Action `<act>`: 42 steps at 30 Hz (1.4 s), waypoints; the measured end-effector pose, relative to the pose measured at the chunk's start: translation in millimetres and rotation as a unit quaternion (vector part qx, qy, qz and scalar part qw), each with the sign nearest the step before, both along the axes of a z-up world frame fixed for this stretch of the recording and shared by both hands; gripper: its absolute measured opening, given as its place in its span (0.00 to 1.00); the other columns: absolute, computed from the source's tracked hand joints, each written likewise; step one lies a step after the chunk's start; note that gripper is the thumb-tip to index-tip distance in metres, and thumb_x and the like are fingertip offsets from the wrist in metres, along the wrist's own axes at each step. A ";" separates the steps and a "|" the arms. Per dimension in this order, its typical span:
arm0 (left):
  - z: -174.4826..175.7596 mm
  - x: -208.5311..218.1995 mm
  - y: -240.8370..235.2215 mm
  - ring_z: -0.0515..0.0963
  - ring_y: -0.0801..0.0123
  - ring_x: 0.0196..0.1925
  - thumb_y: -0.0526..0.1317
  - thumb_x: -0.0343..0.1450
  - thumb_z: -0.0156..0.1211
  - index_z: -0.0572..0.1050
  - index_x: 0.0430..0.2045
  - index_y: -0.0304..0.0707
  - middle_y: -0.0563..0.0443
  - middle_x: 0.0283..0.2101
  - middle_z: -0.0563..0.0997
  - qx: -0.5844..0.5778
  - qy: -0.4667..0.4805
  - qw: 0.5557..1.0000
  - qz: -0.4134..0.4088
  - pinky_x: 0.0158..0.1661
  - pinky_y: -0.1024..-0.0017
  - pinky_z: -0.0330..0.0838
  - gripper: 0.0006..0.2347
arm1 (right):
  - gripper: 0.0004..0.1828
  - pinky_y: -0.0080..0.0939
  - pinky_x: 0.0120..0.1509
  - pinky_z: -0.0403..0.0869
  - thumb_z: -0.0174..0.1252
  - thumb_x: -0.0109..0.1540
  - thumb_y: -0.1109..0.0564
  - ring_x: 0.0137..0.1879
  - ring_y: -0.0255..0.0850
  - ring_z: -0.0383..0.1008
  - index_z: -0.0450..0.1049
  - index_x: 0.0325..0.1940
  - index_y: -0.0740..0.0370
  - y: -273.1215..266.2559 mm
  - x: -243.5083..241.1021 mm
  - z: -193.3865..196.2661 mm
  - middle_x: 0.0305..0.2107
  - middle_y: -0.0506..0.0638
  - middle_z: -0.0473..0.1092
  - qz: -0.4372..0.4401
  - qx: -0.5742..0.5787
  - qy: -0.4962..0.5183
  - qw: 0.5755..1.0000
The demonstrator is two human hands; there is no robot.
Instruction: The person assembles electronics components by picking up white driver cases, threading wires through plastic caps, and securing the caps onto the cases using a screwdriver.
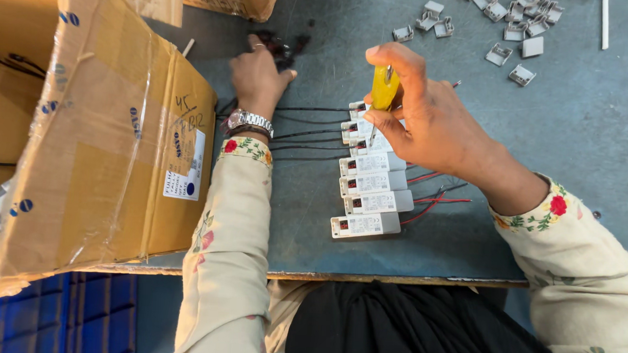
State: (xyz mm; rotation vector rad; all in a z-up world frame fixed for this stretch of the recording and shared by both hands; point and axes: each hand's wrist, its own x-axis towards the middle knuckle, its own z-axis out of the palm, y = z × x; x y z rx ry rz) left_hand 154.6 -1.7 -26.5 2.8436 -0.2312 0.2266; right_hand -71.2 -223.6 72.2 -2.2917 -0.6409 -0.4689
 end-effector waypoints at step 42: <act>-47.2 56.7 -30.2 0.81 0.67 0.39 0.25 0.67 0.61 0.74 0.36 0.33 0.46 0.37 0.83 -0.911 -0.136 0.382 0.074 0.42 0.70 0.76 0.08 | 0.40 0.47 0.47 0.80 0.62 0.64 0.64 0.44 0.49 0.83 0.43 0.70 0.55 -1.5 11.1 -2.7 0.38 0.58 0.77 -0.049 0.046 0.048 0.997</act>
